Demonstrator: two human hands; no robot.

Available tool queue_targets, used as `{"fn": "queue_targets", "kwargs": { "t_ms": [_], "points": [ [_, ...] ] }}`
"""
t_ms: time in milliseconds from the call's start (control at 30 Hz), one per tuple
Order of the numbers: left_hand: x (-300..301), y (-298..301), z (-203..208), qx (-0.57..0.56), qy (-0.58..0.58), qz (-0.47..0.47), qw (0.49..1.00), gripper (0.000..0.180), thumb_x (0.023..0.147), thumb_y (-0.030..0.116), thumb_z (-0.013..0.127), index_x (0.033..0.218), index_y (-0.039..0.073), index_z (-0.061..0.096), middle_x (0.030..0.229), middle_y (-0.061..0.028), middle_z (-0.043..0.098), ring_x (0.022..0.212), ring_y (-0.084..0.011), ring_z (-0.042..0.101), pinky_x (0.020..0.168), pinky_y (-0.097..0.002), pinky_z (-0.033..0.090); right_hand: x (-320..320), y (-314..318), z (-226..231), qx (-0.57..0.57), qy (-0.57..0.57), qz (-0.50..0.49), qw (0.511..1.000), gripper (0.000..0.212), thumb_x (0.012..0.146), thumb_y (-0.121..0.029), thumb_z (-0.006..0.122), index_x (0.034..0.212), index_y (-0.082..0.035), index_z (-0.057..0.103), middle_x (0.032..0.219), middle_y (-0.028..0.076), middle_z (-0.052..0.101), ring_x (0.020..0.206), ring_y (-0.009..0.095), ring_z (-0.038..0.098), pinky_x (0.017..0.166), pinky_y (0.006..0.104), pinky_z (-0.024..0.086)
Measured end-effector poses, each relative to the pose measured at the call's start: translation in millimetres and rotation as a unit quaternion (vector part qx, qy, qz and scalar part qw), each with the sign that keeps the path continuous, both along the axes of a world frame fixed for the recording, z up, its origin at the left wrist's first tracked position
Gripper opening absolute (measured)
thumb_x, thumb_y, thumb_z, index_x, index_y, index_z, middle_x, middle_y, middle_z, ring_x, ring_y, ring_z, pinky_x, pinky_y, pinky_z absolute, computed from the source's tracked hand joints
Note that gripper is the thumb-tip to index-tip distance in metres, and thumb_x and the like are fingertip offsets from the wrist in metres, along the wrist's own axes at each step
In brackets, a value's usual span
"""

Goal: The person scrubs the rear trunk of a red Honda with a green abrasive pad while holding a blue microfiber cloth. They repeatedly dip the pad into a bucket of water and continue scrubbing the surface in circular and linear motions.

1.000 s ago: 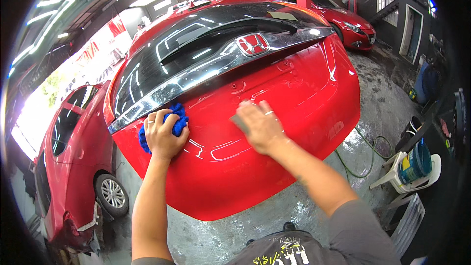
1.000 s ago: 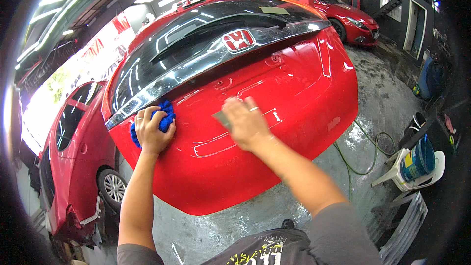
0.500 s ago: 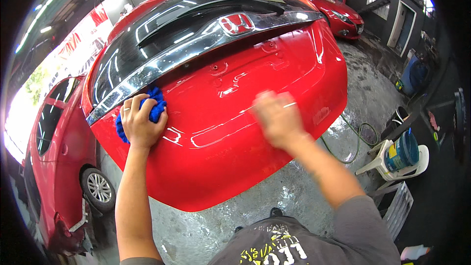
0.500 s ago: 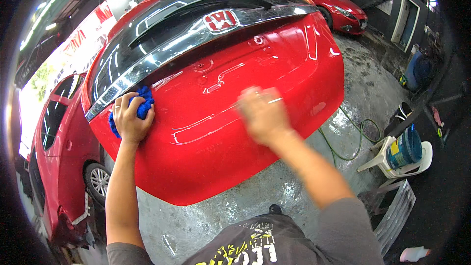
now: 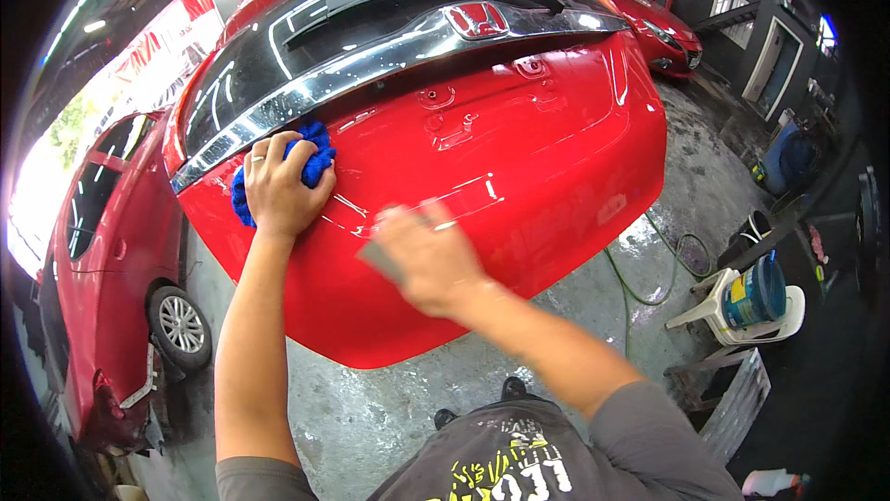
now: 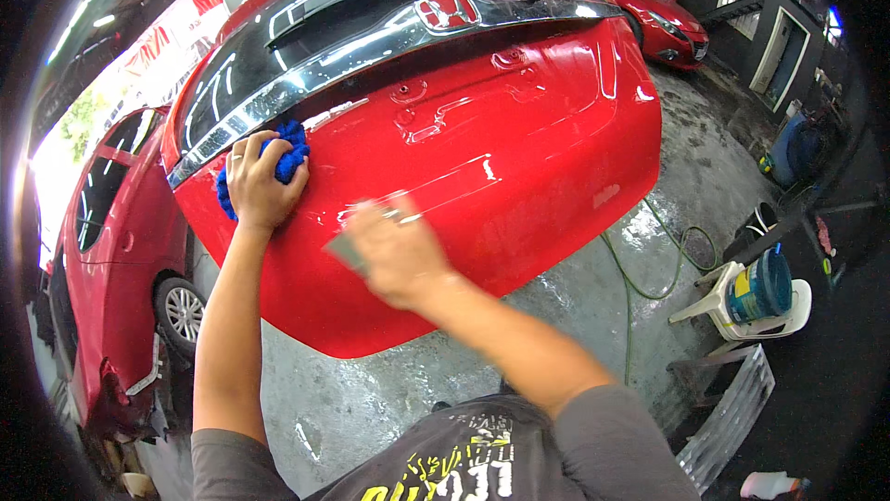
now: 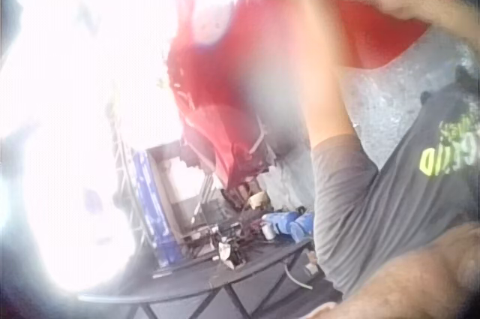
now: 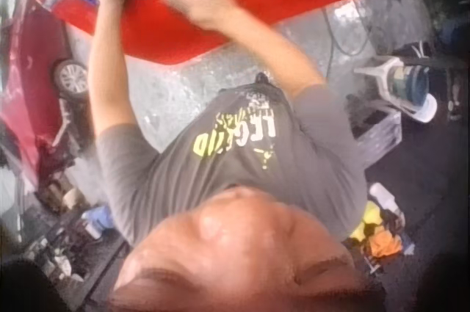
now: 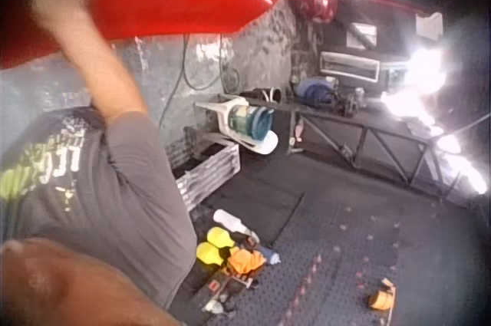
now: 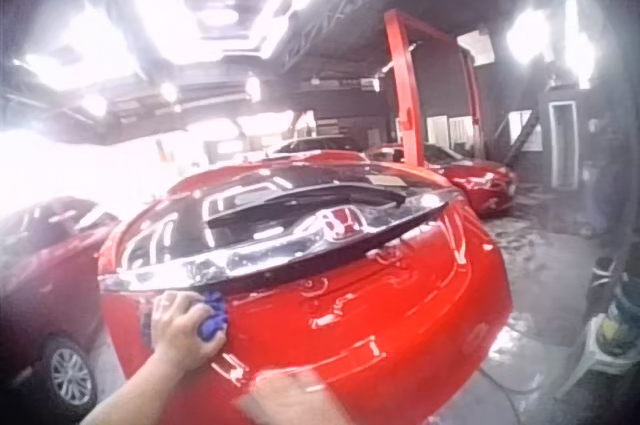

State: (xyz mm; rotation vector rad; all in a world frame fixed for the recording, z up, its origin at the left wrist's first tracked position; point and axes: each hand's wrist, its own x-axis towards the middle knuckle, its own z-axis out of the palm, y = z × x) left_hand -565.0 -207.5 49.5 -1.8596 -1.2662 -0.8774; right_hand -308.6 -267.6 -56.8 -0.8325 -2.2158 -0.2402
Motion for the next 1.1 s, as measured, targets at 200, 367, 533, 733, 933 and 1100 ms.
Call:
{"fn": "queue_targets", "kwargs": {
  "t_ms": [200, 367, 533, 733, 933, 1100],
  "points": [
    [31, 8, -1, -0.006, 0.008, 0.036, 0.999, 0.027, 0.087, 0.039, 0.085, 0.098, 0.015, 0.077, 0.117, -0.0055, 0.074, 0.111, -0.0344, 0.068, 0.099, -0.0505, 0.054, 301, 118, -15, 0.137, -0.046, -0.321, 0.936, 0.028, 0.112, -0.024, 0.057, 0.126, -0.004, 0.070, 0.129, 0.020, 0.072, 0.120, 0.041, 0.067, 0.097, 0.0659, 0.050],
    [92, -10, -28, -0.076, 0.046, 0.007, 0.996, 0.029, 0.091, 0.042, 0.084, 0.087, 0.014, 0.075, 0.106, -0.0083, 0.069, 0.104, -0.0337, 0.066, 0.091, -0.0488, 0.055, 102, 39, -10, -0.004, 0.002, -0.150, 0.989, 0.040, 0.105, -0.021, 0.057, 0.136, 0.003, 0.068, 0.146, 0.027, 0.069, 0.142, 0.042, 0.063, 0.121, 0.0568, 0.046],
    [127, -8, -38, -0.104, 0.041, -0.028, 0.993, 0.022, 0.085, 0.035, 0.084, 0.083, 0.015, 0.076, 0.097, -0.0072, 0.068, 0.096, -0.0332, 0.065, 0.085, -0.0488, 0.053, 142, 60, -5, -0.039, -0.097, -0.061, 0.993, 0.050, 0.112, -0.032, 0.052, 0.152, -0.004, 0.063, 0.163, 0.019, 0.062, 0.158, 0.034, 0.052, 0.131, 0.0590, 0.035],
    [196, 18, -37, -0.084, 0.013, 0.001, 0.996, 0.021, 0.077, 0.032, 0.086, 0.080, 0.013, 0.077, 0.092, -0.0073, 0.068, 0.093, -0.0323, 0.067, 0.083, -0.0487, 0.055, 355, 189, 1, 0.001, -0.013, -0.268, 0.963, 0.031, 0.113, -0.028, 0.055, 0.132, -0.005, 0.066, 0.140, 0.020, 0.069, 0.132, 0.044, 0.064, 0.116, 0.0597, 0.046],
    [281, 57, -48, -0.040, 0.013, -0.064, 0.997, 0.023, 0.082, 0.029, 0.087, 0.079, 0.014, 0.069, 0.095, -0.0071, 0.067, 0.094, -0.0323, 0.064, 0.082, -0.0476, 0.051, 288, 139, -4, -0.009, -0.130, 0.011, 0.991, 0.057, 0.107, -0.023, 0.053, 0.159, -0.001, 0.056, 0.167, 0.023, 0.057, 0.160, 0.037, 0.050, 0.132, 0.0593, 0.036],
    [305, 66, -44, -0.019, -0.046, -0.064, 0.997, 0.026, 0.075, 0.026, 0.090, 0.079, 0.013, 0.068, 0.097, -0.0065, 0.070, 0.093, -0.0322, 0.065, 0.083, -0.0491, 0.050, 394, 290, 49, 0.013, -0.085, -0.092, 0.992, 0.063, 0.108, -0.022, 0.056, 0.166, 0.001, 0.046, 0.171, 0.024, 0.051, 0.160, 0.041, 0.048, 0.129, 0.0651, 0.038]
  ]
}}
